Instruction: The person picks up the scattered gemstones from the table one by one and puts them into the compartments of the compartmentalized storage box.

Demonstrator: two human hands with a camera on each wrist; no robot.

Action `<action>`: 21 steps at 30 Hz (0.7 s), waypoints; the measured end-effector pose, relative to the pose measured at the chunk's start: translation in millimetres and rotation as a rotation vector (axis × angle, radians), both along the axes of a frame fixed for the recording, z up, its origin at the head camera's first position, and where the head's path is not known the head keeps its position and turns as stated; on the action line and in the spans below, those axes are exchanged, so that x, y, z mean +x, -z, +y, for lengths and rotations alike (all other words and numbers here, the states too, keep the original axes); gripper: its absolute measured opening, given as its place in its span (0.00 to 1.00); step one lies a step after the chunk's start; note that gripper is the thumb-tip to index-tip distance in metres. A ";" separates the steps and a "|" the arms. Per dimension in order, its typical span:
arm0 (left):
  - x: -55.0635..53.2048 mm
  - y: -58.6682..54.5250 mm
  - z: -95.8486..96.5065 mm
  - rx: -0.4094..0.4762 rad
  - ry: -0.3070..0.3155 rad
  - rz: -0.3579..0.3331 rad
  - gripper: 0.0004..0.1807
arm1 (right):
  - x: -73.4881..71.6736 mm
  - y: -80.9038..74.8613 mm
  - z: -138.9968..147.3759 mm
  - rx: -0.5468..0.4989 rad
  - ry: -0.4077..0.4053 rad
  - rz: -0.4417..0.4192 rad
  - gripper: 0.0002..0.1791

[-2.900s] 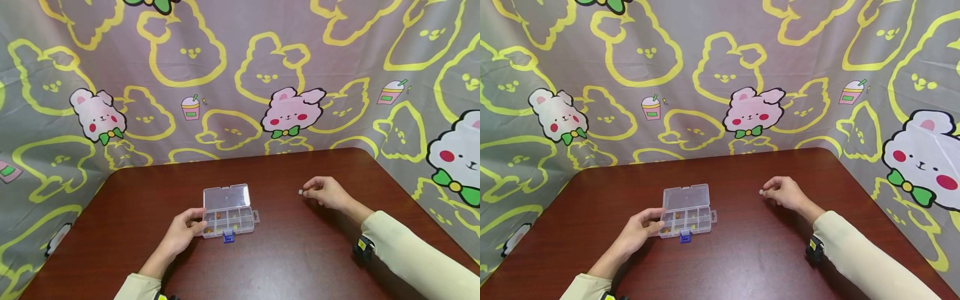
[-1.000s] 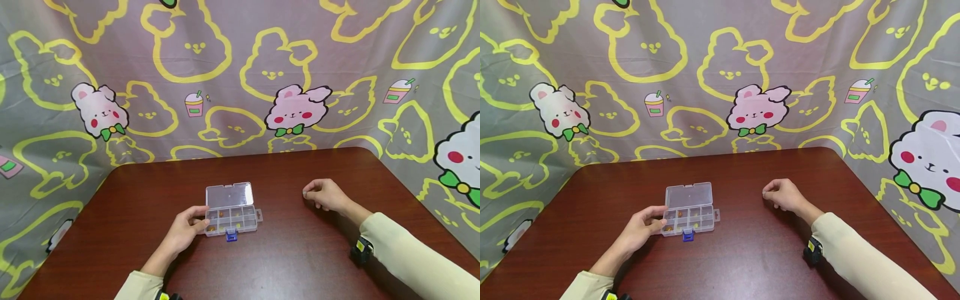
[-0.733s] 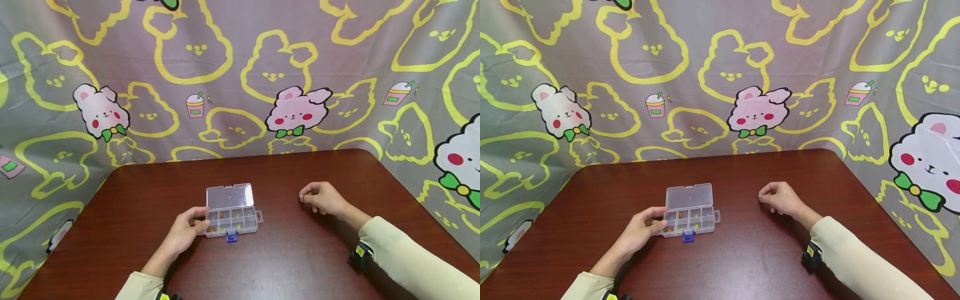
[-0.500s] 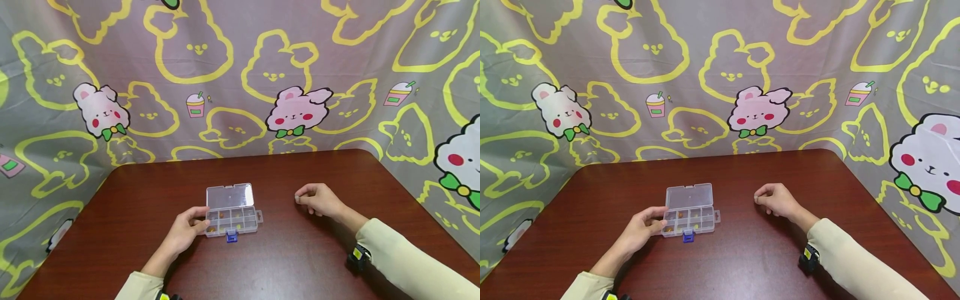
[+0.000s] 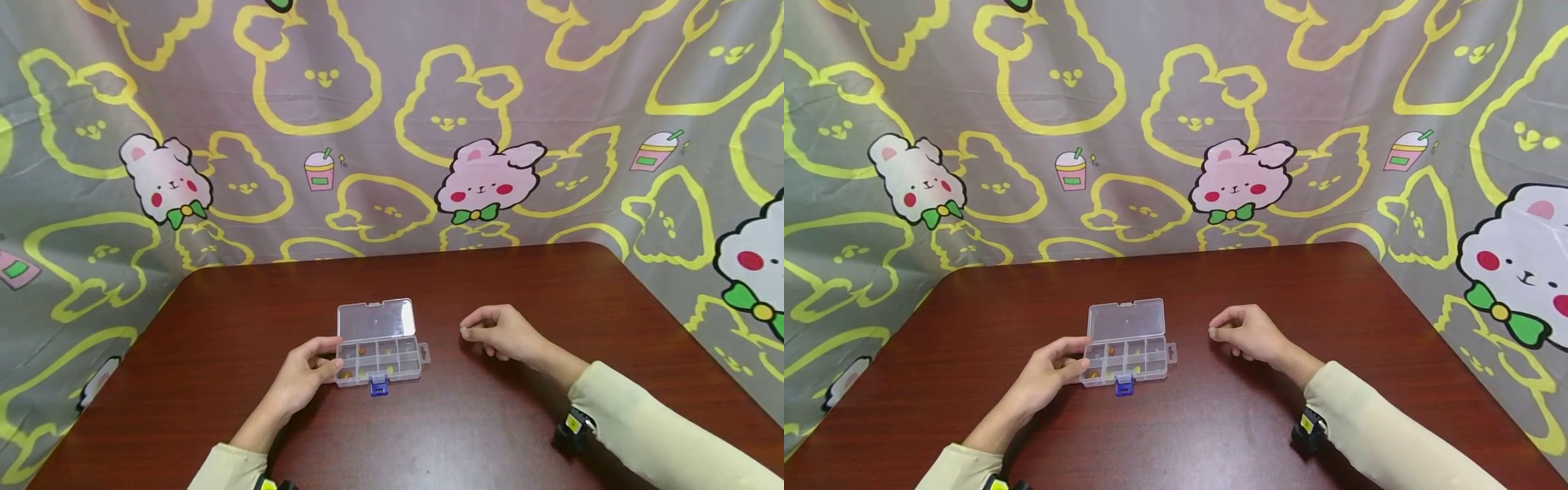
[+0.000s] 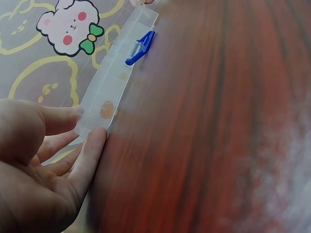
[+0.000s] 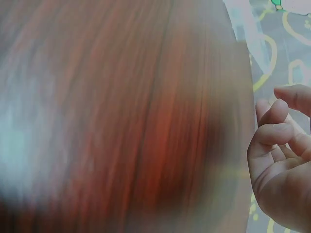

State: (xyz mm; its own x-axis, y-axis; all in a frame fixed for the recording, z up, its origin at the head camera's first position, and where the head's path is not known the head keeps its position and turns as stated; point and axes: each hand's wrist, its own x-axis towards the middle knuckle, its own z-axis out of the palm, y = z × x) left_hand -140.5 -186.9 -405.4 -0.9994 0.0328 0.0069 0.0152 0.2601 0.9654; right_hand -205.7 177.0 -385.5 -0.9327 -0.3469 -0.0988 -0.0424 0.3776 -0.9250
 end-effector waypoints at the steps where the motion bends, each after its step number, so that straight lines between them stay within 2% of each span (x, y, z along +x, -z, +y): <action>1: -0.1 -0.1 0.2 0.002 -0.001 0.000 0.18 | 0.6 0.0 -2.3 -0.005 -0.008 -0.001 0.10; 14: 0.2 -0.2 -0.5 0.011 0.001 -0.015 0.19 | 8.1 -3.0 -28.9 -0.072 -0.103 -0.006 0.13; 21: -0.5 0.2 -1.2 0.016 0.004 -0.012 0.19 | 11.7 -5.5 -42.0 -0.053 -0.137 0.005 0.11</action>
